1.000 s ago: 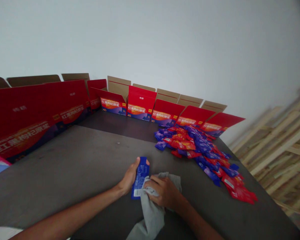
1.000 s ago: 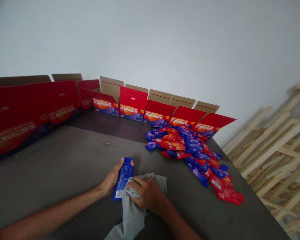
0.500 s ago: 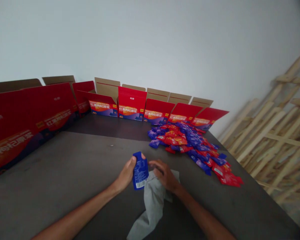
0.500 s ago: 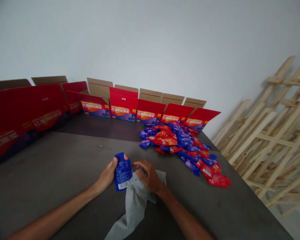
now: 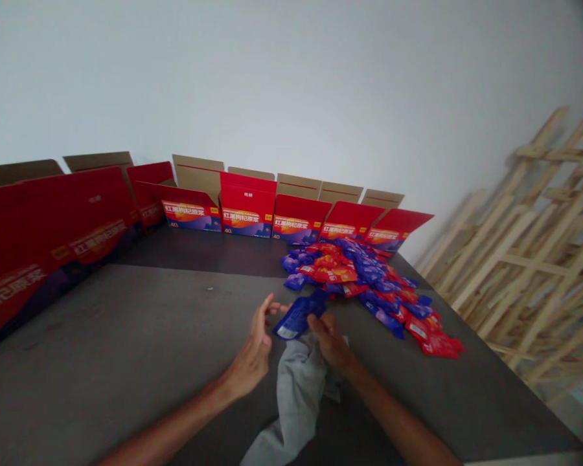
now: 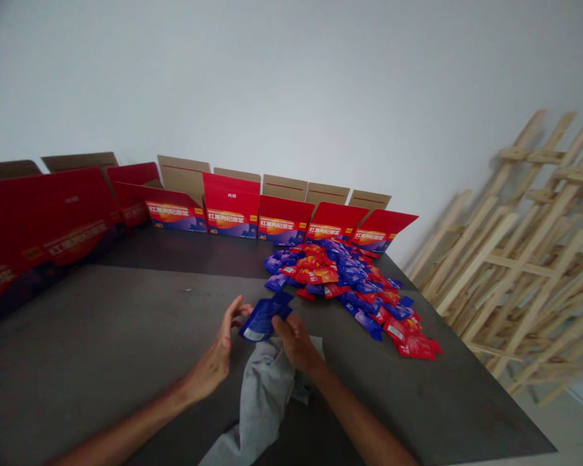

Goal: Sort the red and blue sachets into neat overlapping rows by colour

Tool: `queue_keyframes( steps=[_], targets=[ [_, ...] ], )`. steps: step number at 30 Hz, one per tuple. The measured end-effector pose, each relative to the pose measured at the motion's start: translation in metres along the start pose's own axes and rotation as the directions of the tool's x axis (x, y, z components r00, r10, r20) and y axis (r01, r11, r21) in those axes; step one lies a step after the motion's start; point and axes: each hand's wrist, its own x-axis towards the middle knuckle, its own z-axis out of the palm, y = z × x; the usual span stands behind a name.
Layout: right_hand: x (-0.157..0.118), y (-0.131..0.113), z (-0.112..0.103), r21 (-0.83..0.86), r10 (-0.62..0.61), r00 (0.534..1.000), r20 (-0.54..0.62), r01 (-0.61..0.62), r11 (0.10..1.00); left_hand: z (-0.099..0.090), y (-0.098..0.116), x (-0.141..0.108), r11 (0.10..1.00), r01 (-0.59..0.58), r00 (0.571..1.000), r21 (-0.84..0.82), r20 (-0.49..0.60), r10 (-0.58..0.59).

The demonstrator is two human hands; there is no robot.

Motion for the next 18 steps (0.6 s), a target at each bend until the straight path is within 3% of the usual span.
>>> queue_keyframes(
  steps=[2, 4, 5, 8, 10, 12, 14, 16, 18],
  targets=[
    [0.01, 0.002, -0.019, -0.071, -0.035, 0.97, -0.242, 0.018, 0.997, 0.006, -0.003, -0.011, 0.995, 0.0, 0.99, 0.095, 0.144, -0.013],
    [0.023, 0.003, -0.045, -0.232, -0.122, 0.886, -0.447, 0.017, 0.973, 0.013, -0.002, -0.02, 0.981, -0.033, 0.953, 0.19, 0.301, -0.026],
    [0.032, 0.003, -0.058, -0.307, -0.172, 0.853, -0.493, 0.014, 0.952, 0.016, -0.001, -0.023, 0.971, -0.066, 0.932, 0.23, 0.362, -0.023],
    [0.067, 0.008, -0.098, -0.556, -0.324, 0.849, -0.417, 0.043, 0.83, 0.021, 0.003, -0.025, 0.932, -0.168, 0.88, 0.321, 0.474, -0.005],
    [0.093, 0.015, -0.119, -0.793, -0.391, 0.877, -0.279, 0.02, 0.61, 0.022, 0.006, -0.024, 0.916, -0.197, 0.858, 0.351, 0.513, -0.012],
    [0.117, 0.028, -0.133, -0.933, -0.322, 0.929, -0.184, -0.061, 0.355, 0.022, 0.01, -0.021, 0.908, -0.197, 0.847, 0.371, 0.53, -0.032],
    [0.136, 0.043, -0.139, -0.975, -0.175, 0.971, -0.164, -0.132, 0.178, 0.023, 0.013, -0.018, 0.893, -0.189, 0.847, 0.408, 0.527, -0.061],
    [0.149, 0.058, -0.138, -0.98, -0.055, 0.984, -0.168, -0.162, 0.112, 0.025, 0.015, -0.017, 0.87, -0.19, 0.851, 0.456, 0.518, -0.086],
    [0.156, 0.072, -0.133, -0.979, 0.006, 0.986, -0.167, -0.167, 0.116, 0.026, 0.014, -0.017, 0.846, -0.2, 0.853, 0.494, 0.513, -0.097]
  ],
)
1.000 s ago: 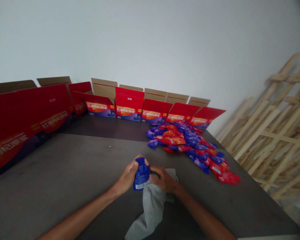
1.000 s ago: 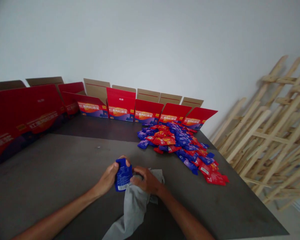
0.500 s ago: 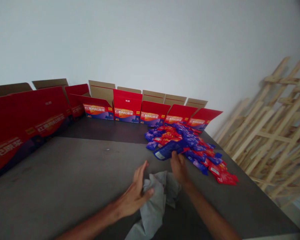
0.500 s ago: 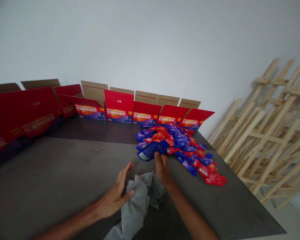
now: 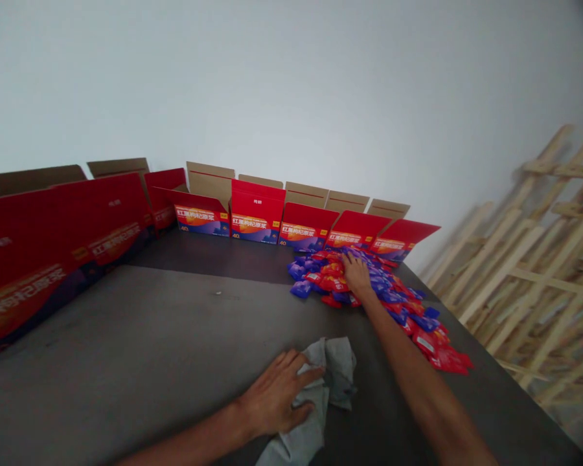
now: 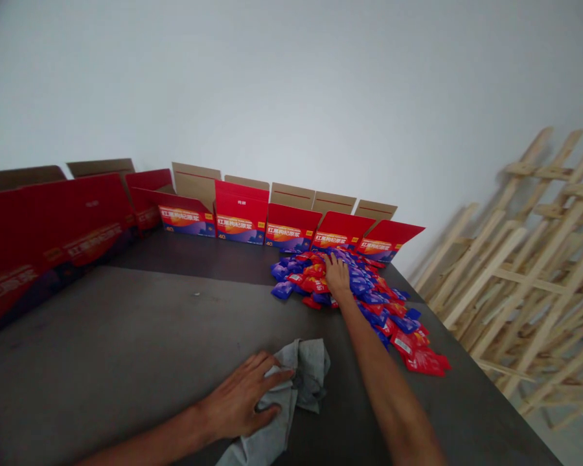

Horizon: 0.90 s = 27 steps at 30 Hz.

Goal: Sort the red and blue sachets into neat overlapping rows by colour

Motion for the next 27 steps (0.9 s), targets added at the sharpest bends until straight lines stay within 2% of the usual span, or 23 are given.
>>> queue_keyframes(
  steps=[5, 10, 13, 15, 18, 23, 25, 27],
  targets=[
    [0.0, -0.006, 0.018, 0.036, 0.014, 1.0, 0.025, -0.015, 0.999, 0.007, -0.005, -0.001, 0.998, -0.008, 1.0, 0.062, 0.011, 0.008],
    [-0.008, -0.007, 0.009, 0.079, -0.024, 0.998, -0.058, 0.028, 0.996, 0.003, -0.009, -0.001, 0.986, -0.049, 0.999, 0.159, 0.031, 0.045],
    [-0.021, -0.015, 0.004, 0.145, -0.091, 0.985, -0.149, 0.113, 0.983, -0.011, -0.013, -0.007, 0.967, -0.035, 0.999, 0.253, 0.046, 0.024],
    [-0.035, -0.025, 0.003, 0.224, -0.181, 0.949, -0.259, 0.242, 0.944, -0.022, -0.02, -0.018, 0.954, 0.0, 0.999, 0.299, 0.047, -0.014],
    [-0.067, -0.044, 0.005, 0.306, -0.298, 0.87, -0.393, 0.429, 0.85, -0.041, -0.039, -0.052, 0.941, 0.08, 0.997, 0.33, -0.006, -0.083],
    [-0.12, -0.074, 0.008, 0.361, -0.409, 0.802, -0.436, 0.572, 0.736, -0.077, -0.097, -0.145, 0.901, 0.253, 0.965, 0.352, -0.153, -0.211],
    [-0.131, -0.083, 0.007, 0.37, -0.453, 0.777, -0.438, 0.615, 0.696, -0.098, -0.122, -0.188, 0.835, 0.374, 0.925, 0.404, -0.223, -0.307],
    [-0.136, -0.089, 0.004, 0.375, -0.48, 0.758, -0.441, 0.642, 0.669, -0.12, -0.137, -0.229, 0.75, 0.499, 0.862, 0.434, -0.333, -0.381]
  ],
)
